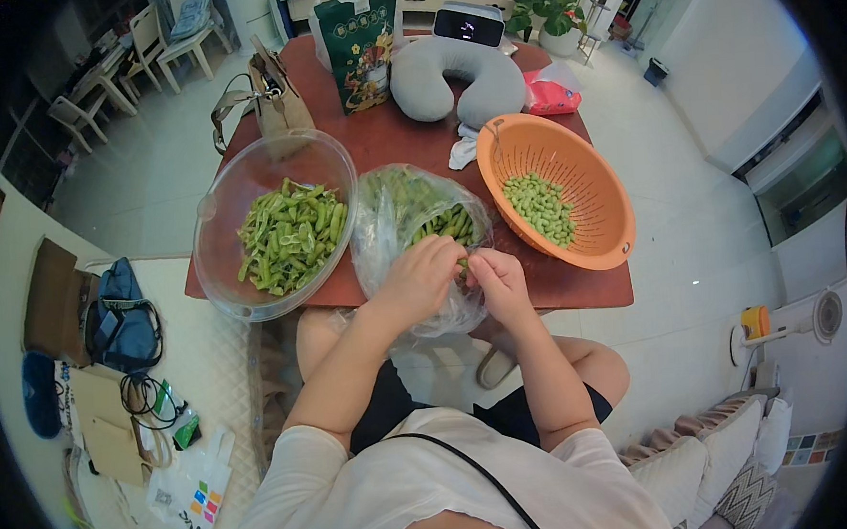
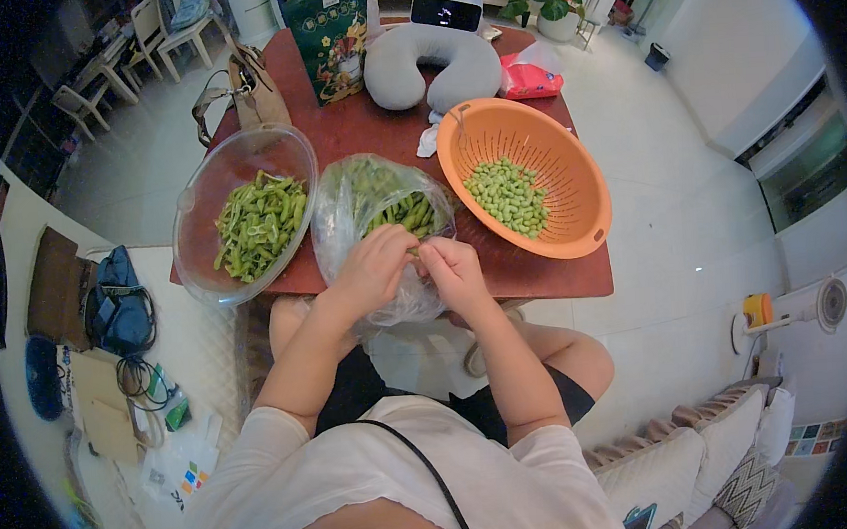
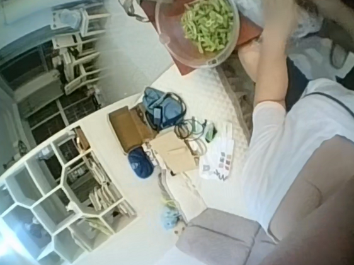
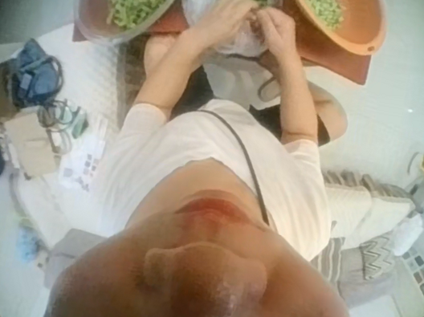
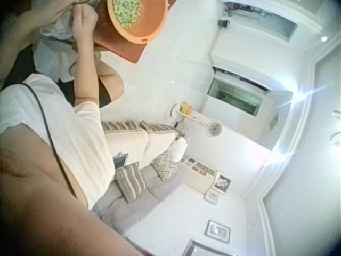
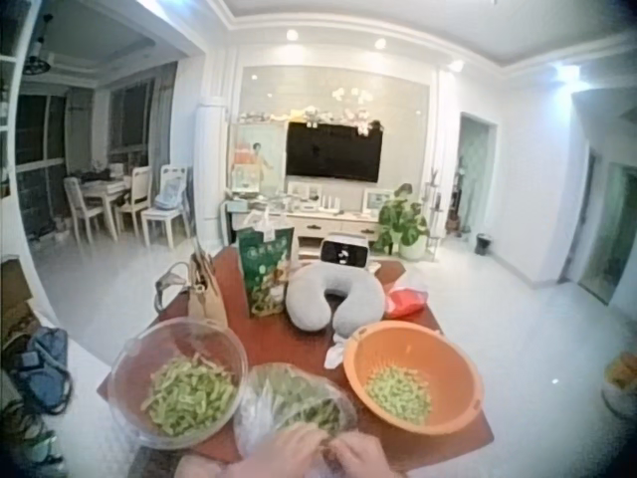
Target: The person shells beans by hand, removing the seeds from the pods and placing the seeds into an orange colander and the empty pods into a clear bowl.
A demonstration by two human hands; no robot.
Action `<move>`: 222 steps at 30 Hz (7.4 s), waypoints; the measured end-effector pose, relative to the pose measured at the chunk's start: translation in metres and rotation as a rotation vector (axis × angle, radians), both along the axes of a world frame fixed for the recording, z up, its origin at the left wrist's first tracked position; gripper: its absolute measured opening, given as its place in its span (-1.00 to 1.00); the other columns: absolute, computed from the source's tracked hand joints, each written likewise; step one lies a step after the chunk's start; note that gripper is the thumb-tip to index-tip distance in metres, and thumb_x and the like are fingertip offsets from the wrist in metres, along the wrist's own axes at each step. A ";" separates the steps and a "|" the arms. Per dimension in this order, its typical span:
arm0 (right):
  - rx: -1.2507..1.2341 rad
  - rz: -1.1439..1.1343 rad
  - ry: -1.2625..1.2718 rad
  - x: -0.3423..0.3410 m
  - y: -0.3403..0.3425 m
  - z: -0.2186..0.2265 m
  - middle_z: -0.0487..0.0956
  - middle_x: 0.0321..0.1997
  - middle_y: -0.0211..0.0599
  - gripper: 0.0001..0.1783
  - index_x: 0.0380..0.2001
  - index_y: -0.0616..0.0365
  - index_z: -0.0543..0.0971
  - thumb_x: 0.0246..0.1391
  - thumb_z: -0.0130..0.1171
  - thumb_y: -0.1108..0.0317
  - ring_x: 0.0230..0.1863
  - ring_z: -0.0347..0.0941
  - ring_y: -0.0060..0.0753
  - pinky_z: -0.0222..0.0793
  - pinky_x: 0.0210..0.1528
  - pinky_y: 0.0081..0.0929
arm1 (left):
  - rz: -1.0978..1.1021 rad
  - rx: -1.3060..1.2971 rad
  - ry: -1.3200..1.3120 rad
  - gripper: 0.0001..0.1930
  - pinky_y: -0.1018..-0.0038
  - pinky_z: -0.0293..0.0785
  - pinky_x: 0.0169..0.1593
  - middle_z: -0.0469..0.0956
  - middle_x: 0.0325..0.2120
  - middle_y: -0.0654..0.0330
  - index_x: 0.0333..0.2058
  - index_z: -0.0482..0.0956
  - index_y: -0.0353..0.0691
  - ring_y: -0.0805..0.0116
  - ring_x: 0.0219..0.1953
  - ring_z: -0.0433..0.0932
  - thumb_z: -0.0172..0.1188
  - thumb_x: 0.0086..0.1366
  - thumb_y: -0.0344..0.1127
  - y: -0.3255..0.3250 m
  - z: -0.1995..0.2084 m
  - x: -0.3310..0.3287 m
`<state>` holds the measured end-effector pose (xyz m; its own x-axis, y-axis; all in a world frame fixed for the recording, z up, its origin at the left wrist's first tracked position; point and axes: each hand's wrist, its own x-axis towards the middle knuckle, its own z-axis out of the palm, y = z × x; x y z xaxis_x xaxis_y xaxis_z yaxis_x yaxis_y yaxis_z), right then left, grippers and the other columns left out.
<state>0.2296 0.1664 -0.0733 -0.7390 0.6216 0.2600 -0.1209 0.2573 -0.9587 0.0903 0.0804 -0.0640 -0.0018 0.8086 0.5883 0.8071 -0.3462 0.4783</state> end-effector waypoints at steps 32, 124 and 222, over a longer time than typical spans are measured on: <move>0.252 -0.330 0.059 -0.002 -0.008 0.013 0.39 -0.62 -0.25 -0.83 -0.59 0.28 0.40 0.05 -0.06 0.49 -0.56 0.34 -0.38 0.25 -0.47 -0.51 | -0.201 -0.227 -1.492 -0.81 0.58 0.41 -0.30 0.47 -0.37 0.29 -0.19 0.44 -0.27 0.54 -0.40 0.43 -0.03 0.29 -0.32 0.005 -0.017 -0.012; 0.095 -0.080 -0.231 -0.025 0.005 -0.011 0.40 -0.62 -0.25 -0.83 -0.39 0.18 0.26 0.13 -0.06 0.31 -0.62 0.40 -0.42 0.28 -0.54 -0.45 | -0.251 -0.575 -1.254 -0.78 0.67 0.36 -0.48 0.45 -0.53 0.30 -0.36 0.42 -0.25 0.61 -0.55 0.40 -0.18 0.35 -0.28 0.009 -0.033 -0.007; -0.231 -0.132 0.382 -0.005 -0.020 0.031 0.49 -0.30 -0.29 -0.83 -0.25 0.26 0.39 0.05 0.04 0.58 -0.42 0.39 -0.63 0.35 -0.41 -0.70 | -0.243 -0.639 -1.267 -0.78 0.63 0.41 -0.48 0.50 -0.54 0.21 -0.31 0.42 -0.35 0.52 -0.57 0.46 -0.21 0.29 -0.39 0.006 -0.019 -0.004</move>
<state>0.2250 0.1461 -0.0423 -0.5280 0.7773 0.3422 -0.4572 0.0794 -0.8858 0.0864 0.0869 -0.0832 -0.0657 0.9847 -0.1614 -0.3183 0.1326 0.9387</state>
